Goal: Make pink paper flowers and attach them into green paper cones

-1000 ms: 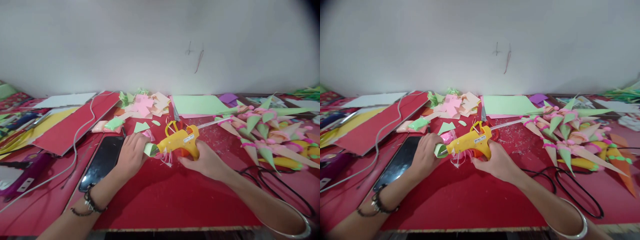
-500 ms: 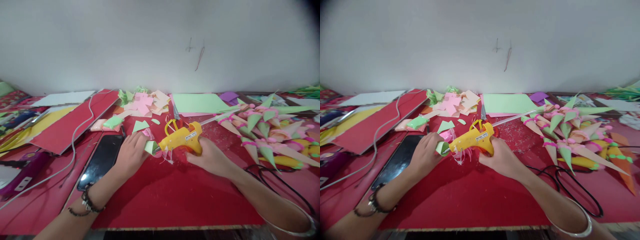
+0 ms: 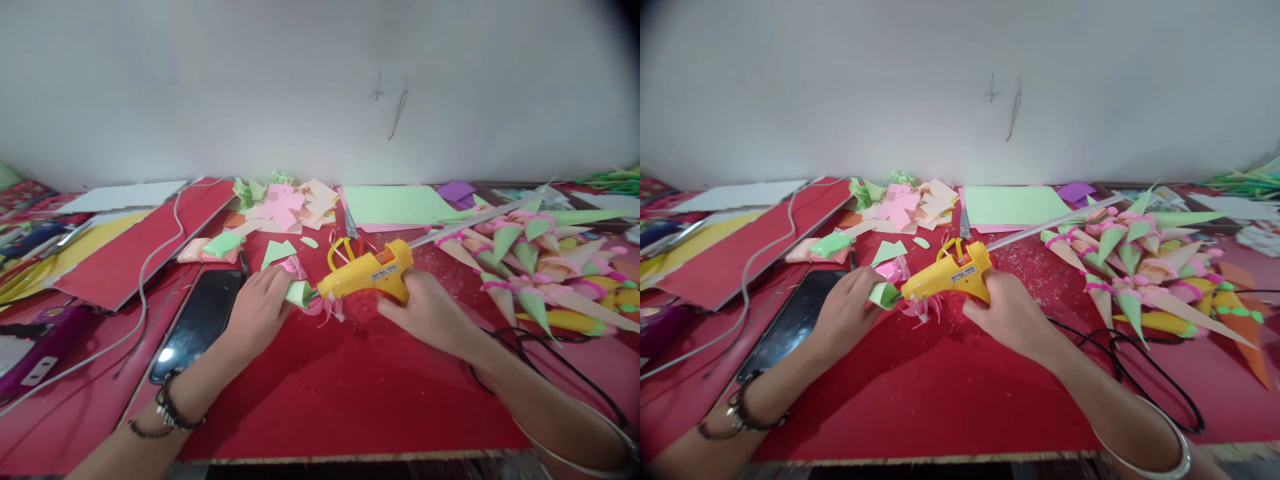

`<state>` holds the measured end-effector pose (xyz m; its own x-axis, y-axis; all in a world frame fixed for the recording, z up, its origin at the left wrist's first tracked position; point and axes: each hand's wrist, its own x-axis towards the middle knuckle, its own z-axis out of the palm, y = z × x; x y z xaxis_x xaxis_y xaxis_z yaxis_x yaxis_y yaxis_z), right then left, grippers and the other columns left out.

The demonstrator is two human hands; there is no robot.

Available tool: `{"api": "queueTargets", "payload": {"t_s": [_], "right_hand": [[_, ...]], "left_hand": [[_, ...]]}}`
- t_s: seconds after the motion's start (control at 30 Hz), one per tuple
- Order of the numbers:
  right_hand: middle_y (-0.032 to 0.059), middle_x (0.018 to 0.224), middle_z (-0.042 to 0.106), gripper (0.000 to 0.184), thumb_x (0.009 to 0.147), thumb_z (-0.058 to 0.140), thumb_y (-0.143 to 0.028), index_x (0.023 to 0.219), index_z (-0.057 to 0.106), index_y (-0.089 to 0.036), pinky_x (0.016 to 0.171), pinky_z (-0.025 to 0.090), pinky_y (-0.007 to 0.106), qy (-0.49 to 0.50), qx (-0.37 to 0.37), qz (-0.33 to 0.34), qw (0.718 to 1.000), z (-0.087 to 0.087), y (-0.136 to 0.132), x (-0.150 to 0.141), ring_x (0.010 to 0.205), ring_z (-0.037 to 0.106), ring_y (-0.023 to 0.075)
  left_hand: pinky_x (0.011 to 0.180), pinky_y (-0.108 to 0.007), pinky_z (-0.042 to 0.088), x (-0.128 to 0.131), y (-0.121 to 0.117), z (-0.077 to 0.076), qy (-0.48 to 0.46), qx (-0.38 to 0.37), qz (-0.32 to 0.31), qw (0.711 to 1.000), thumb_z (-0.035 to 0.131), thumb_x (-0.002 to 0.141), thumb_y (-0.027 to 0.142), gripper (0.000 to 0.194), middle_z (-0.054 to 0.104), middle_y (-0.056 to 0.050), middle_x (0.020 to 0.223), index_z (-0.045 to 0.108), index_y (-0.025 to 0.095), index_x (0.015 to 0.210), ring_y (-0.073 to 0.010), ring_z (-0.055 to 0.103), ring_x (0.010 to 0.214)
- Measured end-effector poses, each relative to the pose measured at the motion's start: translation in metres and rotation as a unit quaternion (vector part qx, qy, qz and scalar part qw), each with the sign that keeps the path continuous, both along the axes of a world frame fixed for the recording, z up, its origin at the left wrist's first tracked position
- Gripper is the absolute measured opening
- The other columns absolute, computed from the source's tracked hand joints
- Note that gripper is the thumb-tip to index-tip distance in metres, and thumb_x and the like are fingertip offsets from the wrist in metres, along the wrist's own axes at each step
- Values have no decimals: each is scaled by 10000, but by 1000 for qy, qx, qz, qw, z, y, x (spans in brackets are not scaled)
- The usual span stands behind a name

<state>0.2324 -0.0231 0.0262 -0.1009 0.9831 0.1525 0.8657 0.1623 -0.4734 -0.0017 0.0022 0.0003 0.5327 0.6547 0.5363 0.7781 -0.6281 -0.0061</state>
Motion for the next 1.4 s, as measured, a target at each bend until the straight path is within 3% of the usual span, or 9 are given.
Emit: {"api": "queueTargets", "payload": {"t_s": [0.33, 0.5, 0.67, 0.87, 1.1, 1.4], "right_hand": [[-31, 404, 379, 101, 645, 464, -235, 560, 476, -181, 377, 247, 216, -58, 58, -1, 997, 6, -1, 3, 362, 346, 90], [-9, 440, 465, 116, 669, 459, -250, 600, 515, -176, 415, 297, 228, -79, 74, -6, 994, 0, -1, 5, 394, 437, 118], [21, 559, 574, 109, 669, 498, -245, 705, 571, -173, 469, 354, 243, -94, 157, 15, 983, -6, 0, 6, 481, 522, 153], [46, 704, 629, 212, 706, 536, -363, 793, 592, -179, 565, 432, 265, -79, 199, 39, 976, -9, -1, 6, 624, 589, 185], [33, 674, 605, 235, 686, 521, -283, 895, 566, -185, 510, 397, 259, -118, 207, 31, 971, -10, -1, 7, 542, 553, 170], [35, 602, 566, 137, 654, 502, -237, 765, 560, -181, 451, 315, 257, -128, 200, 21, 971, -8, -1, 8, 487, 516, 165]], "left_hand": [[560, -254, 395, 1, -1, 1, 19, -18, 15, 1000, 436, 768, 183, 14, 548, -29, 691, 449, 186, 771, -174, 524, 641], [544, -235, 380, 2, -2, 2, 7, -40, 15, 999, 451, 772, 210, 34, 549, -21, 690, 456, 184, 793, -162, 529, 628], [486, -218, 340, 3, -4, 1, 30, -88, 54, 994, 452, 783, 264, 84, 563, -13, 683, 460, 180, 780, -150, 547, 578], [463, -212, 309, 3, -4, 2, 63, -123, 77, 987, 472, 772, 279, 93, 572, -3, 654, 476, 187, 763, -153, 571, 570], [465, -209, 318, 4, -4, 3, 52, -156, 74, 984, 492, 754, 245, 60, 574, -2, 634, 483, 186, 744, -147, 562, 551], [487, -208, 349, 4, -4, 3, 23, -194, 64, 979, 495, 742, 197, 21, 575, -2, 632, 484, 180, 745, -142, 554, 554]]}}
